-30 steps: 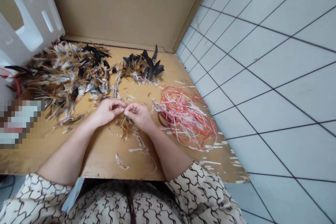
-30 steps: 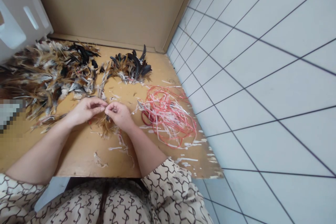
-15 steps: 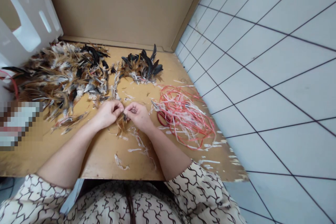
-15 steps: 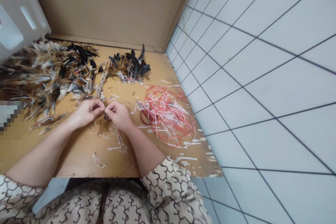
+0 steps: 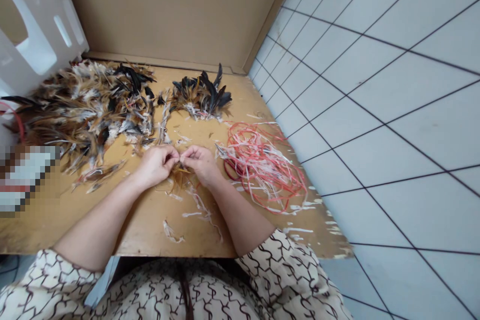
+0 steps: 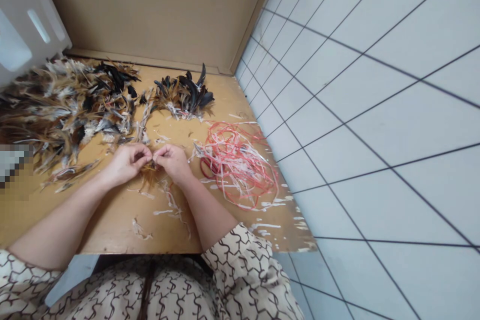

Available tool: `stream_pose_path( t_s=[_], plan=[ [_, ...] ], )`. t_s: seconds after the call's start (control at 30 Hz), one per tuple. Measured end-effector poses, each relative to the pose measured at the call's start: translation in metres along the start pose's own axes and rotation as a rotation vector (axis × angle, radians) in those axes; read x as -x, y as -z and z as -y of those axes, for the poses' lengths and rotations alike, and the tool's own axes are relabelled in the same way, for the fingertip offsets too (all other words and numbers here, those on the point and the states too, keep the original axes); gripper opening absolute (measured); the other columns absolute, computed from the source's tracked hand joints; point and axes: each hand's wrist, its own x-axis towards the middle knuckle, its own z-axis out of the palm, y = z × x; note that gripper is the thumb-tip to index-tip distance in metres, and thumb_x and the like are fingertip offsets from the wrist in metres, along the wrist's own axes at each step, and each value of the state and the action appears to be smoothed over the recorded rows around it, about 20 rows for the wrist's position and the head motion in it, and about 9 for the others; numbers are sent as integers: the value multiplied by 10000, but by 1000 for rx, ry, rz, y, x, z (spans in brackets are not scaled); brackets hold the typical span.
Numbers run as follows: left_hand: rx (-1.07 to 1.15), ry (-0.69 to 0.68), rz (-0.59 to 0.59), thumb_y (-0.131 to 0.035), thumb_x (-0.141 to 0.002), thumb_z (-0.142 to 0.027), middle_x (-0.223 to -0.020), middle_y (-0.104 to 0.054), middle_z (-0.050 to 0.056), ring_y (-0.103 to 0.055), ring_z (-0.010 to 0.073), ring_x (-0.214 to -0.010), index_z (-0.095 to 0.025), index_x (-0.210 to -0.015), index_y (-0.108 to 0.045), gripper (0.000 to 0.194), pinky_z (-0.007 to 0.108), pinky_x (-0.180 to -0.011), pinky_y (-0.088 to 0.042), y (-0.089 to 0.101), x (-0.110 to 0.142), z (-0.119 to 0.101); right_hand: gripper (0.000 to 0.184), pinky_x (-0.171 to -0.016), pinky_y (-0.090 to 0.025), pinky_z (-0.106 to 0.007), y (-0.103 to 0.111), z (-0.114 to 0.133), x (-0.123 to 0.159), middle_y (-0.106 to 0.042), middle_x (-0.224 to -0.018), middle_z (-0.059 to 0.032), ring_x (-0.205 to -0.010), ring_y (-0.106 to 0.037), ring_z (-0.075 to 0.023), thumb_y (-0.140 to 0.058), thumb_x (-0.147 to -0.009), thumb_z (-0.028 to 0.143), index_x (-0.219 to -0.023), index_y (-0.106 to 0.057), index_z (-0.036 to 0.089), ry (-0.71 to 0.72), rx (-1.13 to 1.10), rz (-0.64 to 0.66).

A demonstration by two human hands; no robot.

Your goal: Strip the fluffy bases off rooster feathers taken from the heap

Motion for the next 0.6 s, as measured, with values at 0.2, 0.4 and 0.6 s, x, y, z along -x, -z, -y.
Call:
stream_pose_path(
  t_s=[0.2,0.4,0.6],
  plan=[
    [260,94,47,-561,-648,-125,-522,-538,-34,-457,102,-512,-169,-581,-564,81,231,-546,-339,-1,-1,-1,103,-503,-368,-225,-1,-3,-2,-558,-501,49,-458,-452,-68,-608,-498,159,-522,-510,180,-22,6,-48],
    [732,273,58,-671,-547,-240,-491,-493,-64,-412,72,-457,-169,-654,-525,195,201,-477,-304,-3,-1,1,133,-593,-420,-246,-3,-5,-1,-580,-615,31,-570,-513,-88,-614,-536,184,-553,-483,188,99,98,-66],
    [921,392,121,-672,-426,-143,-477,-561,-56,-467,67,-454,-158,-723,-534,328,190,-505,-343,0,-1,-2,121,-657,-451,-263,-5,-4,3,-567,-675,17,-648,-542,-106,-575,-592,208,-581,-455,200,241,185,-52]
  ],
)
